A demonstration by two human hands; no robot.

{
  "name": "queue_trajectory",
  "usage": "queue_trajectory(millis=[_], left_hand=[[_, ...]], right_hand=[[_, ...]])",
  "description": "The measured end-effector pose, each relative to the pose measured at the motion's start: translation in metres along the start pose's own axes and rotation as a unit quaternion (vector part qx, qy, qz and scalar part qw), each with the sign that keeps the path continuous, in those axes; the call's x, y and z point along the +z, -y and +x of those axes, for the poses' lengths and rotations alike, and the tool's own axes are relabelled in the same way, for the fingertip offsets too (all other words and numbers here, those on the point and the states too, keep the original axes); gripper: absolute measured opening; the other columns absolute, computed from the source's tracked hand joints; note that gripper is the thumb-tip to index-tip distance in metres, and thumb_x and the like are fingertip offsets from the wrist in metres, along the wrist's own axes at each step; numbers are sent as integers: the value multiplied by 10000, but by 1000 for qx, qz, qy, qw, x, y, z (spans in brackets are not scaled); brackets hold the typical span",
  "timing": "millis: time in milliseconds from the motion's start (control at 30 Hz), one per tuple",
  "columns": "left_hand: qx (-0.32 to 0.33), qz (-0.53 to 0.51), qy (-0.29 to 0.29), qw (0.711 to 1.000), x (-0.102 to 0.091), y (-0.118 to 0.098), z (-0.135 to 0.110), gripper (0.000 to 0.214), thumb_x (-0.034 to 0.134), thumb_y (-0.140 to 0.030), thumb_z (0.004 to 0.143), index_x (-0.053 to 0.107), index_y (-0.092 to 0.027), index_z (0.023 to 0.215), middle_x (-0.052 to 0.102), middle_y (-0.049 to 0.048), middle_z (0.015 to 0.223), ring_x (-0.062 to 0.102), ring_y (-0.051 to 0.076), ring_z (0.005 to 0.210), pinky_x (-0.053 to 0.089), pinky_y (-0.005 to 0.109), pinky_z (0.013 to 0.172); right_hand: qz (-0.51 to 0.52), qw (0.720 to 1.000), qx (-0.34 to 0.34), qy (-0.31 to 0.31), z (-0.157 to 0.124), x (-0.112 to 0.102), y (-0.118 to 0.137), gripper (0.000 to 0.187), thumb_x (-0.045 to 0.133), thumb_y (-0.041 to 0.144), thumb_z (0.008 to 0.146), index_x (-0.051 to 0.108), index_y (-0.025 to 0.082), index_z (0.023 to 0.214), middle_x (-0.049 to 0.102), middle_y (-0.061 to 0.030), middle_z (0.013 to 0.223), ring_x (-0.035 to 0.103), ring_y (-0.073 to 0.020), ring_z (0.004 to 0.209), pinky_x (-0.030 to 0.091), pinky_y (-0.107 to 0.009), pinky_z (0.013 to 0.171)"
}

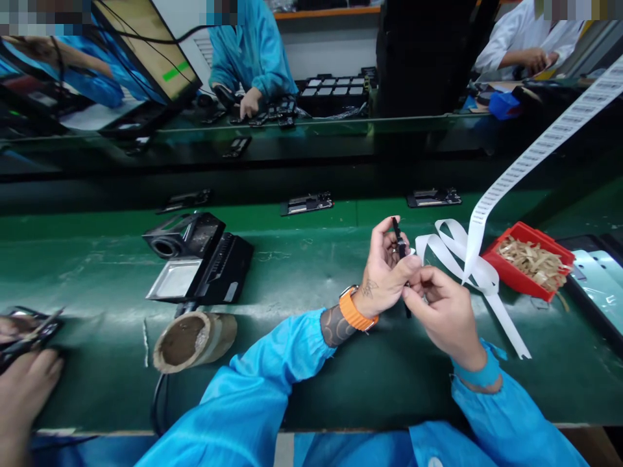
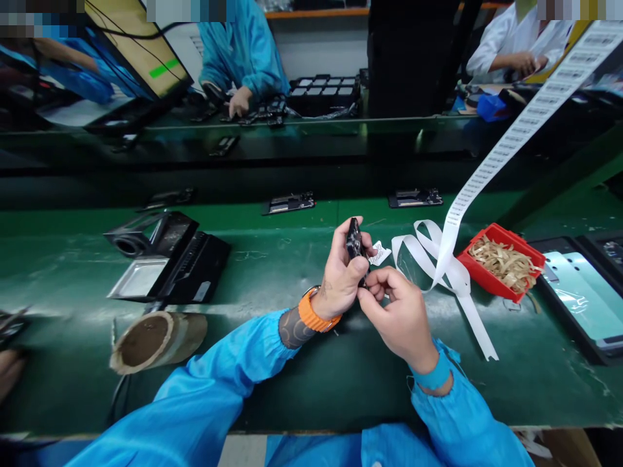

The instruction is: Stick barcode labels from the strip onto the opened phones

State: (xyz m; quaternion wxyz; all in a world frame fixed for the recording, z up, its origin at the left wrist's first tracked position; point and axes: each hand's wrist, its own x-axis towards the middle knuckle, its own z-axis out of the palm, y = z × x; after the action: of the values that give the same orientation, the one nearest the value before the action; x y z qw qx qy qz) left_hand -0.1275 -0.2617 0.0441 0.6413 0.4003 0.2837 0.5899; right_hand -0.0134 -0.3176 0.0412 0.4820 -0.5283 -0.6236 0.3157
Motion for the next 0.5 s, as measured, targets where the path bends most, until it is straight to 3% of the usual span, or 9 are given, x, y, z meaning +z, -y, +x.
queue_trajectory(millis=[133,233,300,367,433,500], left_hand=[[-100,37,154,982,-8,-23,7,844,933,-511,599,568,-234,1308,634,96,1180,615,201,1069,512,287,916],[-209,62,217,951,-17,-44,16,739,788,-648,736,591,-224,1308,654,132,1204,670,239,1027,583,352,838],[-272,114,210,932,-22,-51,24,633,711,-639,817,619,-196,1259,687,119,1074,705,224,848,612,350,670],[-307,184,203,911,-27,-50,37,481,748,-490,830,657,-153,1161,696,96,926,693,200,689,586,305,531],[-315,213,177,908,-33,-42,60,338,766,-320,817,676,-126,1079,696,86,855,677,188,627,566,284,485],[-279,221,84,931,-41,-32,98,200,698,-228,865,677,-123,1034,701,83,862,674,177,636,578,296,512]], right_hand=[[-110,985,-130,-1,6,-16,-1,212,640,111,808,484,232,733,493,45,652,490,-111,579,429,-256,555],[-206,949,-238,2,12,-23,-8,161,607,90,809,525,227,792,554,12,700,543,-146,642,446,-283,587],[-267,918,-290,53,17,-25,-14,121,594,104,833,562,220,820,600,-16,731,579,-180,688,472,-315,622],[-308,894,-311,102,21,-27,-18,104,572,117,871,594,212,838,625,-35,753,599,-204,717,495,-343,660],[-309,899,-296,95,23,-36,-20,109,549,126,915,632,195,933,657,-55,822,625,-217,775,518,-357,713],[-280,927,-247,16,22,-52,-24,140,556,153,943,634,179,1056,671,-67,891,640,-209,812,532,-342,739]])
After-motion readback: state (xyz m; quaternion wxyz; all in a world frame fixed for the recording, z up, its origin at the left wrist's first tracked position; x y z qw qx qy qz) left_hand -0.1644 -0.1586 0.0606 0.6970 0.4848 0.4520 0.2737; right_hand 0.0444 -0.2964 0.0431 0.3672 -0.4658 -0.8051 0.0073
